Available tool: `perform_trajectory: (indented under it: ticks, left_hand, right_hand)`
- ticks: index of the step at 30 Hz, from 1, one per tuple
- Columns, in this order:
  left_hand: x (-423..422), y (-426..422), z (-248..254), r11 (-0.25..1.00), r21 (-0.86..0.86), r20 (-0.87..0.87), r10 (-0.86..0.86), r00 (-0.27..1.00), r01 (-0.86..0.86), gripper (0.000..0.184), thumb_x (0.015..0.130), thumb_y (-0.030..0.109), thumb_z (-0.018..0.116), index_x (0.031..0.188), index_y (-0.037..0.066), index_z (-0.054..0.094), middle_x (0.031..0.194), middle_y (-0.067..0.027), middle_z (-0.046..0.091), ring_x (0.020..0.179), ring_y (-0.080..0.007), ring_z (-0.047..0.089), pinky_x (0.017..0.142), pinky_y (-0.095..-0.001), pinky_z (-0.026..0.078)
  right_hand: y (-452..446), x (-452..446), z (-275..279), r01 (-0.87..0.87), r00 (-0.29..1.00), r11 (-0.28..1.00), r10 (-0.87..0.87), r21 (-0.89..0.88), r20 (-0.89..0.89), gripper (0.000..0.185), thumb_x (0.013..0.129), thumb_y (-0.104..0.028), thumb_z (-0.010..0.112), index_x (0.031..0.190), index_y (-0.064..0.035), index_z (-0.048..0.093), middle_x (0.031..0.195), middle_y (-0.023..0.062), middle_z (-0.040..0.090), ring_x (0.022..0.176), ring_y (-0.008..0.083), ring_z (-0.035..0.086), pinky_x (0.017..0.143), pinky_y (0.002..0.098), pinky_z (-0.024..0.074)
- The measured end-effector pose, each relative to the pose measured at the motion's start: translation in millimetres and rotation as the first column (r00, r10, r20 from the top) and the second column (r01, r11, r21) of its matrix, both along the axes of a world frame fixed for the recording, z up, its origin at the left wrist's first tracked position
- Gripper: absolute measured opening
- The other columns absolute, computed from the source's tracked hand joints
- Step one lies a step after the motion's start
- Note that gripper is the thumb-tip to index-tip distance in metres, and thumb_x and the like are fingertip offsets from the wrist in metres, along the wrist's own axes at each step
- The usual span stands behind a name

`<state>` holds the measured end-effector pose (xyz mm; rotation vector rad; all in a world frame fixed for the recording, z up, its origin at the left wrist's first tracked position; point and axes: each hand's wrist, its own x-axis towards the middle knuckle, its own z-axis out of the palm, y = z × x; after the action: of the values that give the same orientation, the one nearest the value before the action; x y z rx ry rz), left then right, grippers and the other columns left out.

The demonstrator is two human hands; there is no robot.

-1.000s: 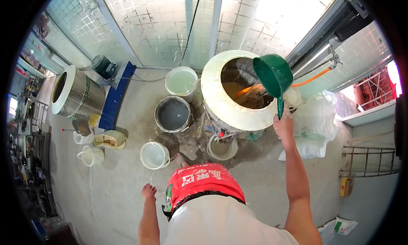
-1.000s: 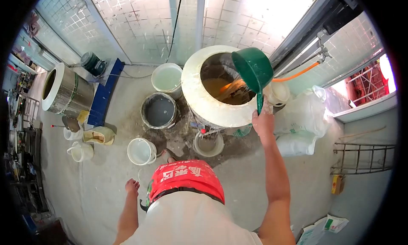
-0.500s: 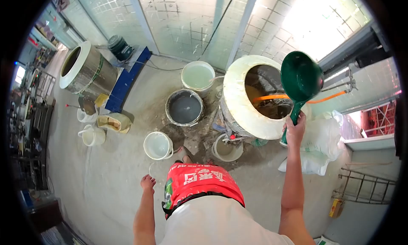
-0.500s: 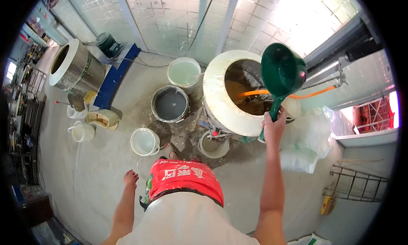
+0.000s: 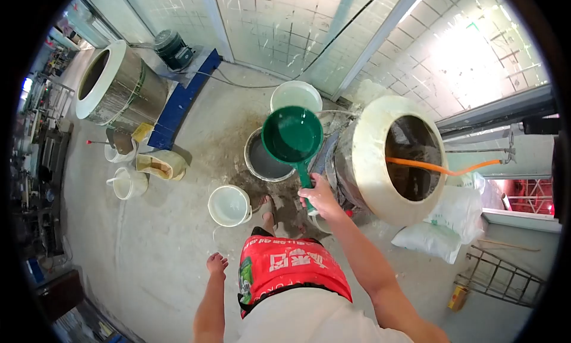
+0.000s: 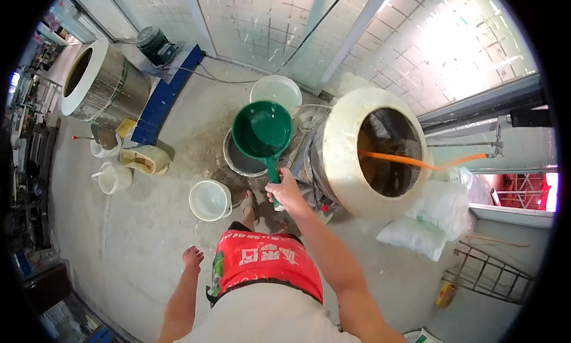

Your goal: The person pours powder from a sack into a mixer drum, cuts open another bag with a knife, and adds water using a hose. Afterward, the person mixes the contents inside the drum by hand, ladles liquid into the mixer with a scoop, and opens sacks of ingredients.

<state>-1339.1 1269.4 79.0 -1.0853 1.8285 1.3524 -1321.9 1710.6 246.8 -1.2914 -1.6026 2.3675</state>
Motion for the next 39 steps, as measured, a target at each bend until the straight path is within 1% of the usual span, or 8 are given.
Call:
perform_trajectory:
  ticks: [8,14,18,22,27,29,33,39]
  left_hand:
    - [-71,24,2,0.997,0.065,0.01,-0.034,0.999,0.034,0.03,0.082,0.01,0.049,0.111,0.001,0.048,0.089,-0.0102,0.054,0.07,-0.0201,0.057,0.056,-0.0275,0.049]
    - [-117,19,3,0.99,0.01,0.053,-0.139,0.989,0.139,0.034,0.084,0.021,0.052,0.114,0.005,0.047,0.095,-0.01,0.051,0.08,-0.0247,0.055,0.061,-0.0314,0.048]
    - [-150,0,-23,0.955,-0.076,0.132,-0.277,0.952,0.288,0.041,0.082,0.024,0.052,0.118,0.005,0.043,0.102,-0.0123,0.05,0.089,-0.0273,0.053,0.068,-0.035,0.047]
    - [-175,29,-25,0.953,-0.028,0.157,-0.294,0.943,0.302,0.05,0.084,0.019,0.055,0.127,0.001,0.038,0.123,-0.0185,0.044,0.105,-0.032,0.048,0.082,-0.0427,0.047]
    - [-191,100,-28,0.803,0.038,-0.016,-0.594,0.804,0.594,0.032,0.08,0.023,0.054,0.103,0.003,0.047,0.091,-0.0106,0.048,0.078,-0.0252,0.054,0.059,-0.0327,0.047]
    - [-189,138,-31,0.777,0.054,-0.048,-0.626,0.778,0.628,0.032,0.082,0.017,0.052,0.111,0.004,0.047,0.091,-0.0101,0.052,0.072,-0.0244,0.057,0.054,-0.0305,0.048]
    - [-139,217,2,0.664,0.046,-0.119,-0.738,0.664,0.747,0.028,0.082,0.011,0.05,0.109,0.004,0.048,0.09,-0.0096,0.053,0.071,-0.0219,0.057,0.055,-0.0288,0.049]
    - [-9,278,6,0.573,0.063,-0.179,-0.799,0.574,0.817,0.026,0.081,0.009,0.049,0.107,0.005,0.048,0.086,-0.0094,0.053,0.07,-0.0215,0.057,0.055,-0.0295,0.049]
  right_hand:
    - [63,-139,-142,0.238,0.971,0.962,-0.232,-0.137,0.059,0.018,0.069,0.004,0.058,0.084,-0.0002,0.049,0.062,0.0086,0.052,0.049,0.0191,0.054,0.043,0.0329,0.0439]
    - [109,-193,-189,0.516,0.853,0.856,-0.516,0.022,0.077,0.035,0.078,-0.005,0.059,0.109,0.0,0.044,0.075,0.0095,0.054,0.057,0.0193,0.056,0.046,0.0325,0.0465]
    - [84,-158,-216,0.285,0.951,0.946,-0.299,0.157,0.077,0.053,0.075,-0.015,0.056,0.122,0.0029,0.038,0.112,0.0224,0.052,0.102,0.0325,0.052,0.087,0.0365,0.0408]
    - [32,-47,-208,0.184,0.963,0.871,-0.253,0.455,0.096,0.051,0.073,-0.015,0.053,0.121,-0.0014,0.045,0.114,0.0219,0.053,0.105,0.0307,0.053,0.086,0.0364,0.0421]
    - [-7,155,-169,0.033,0.849,0.925,-0.226,0.379,0.478,0.05,0.073,-0.011,0.051,0.122,-0.0073,0.046,0.113,0.0189,0.055,0.104,0.0309,0.054,0.088,0.0344,0.0425]
    - [-48,271,-268,-0.333,0.813,0.517,-0.267,0.789,0.517,0.044,0.07,-0.015,0.052,0.113,-0.0061,0.055,0.111,0.015,0.057,0.101,0.0312,0.055,0.087,0.0384,0.0433]
    - [-68,415,-194,0.45,0.417,0.667,-0.745,0.594,0.52,0.038,0.073,-0.007,0.051,0.111,-0.0037,0.055,0.094,0.0137,0.059,0.079,0.0242,0.061,0.064,0.0334,0.0514]
    - [-123,620,-244,0.618,0.166,0.533,-0.807,0.577,0.567,0.033,0.074,-0.012,0.052,0.106,-0.0044,0.058,0.097,0.0173,0.062,0.093,0.0288,0.059,0.081,0.0365,0.0459]
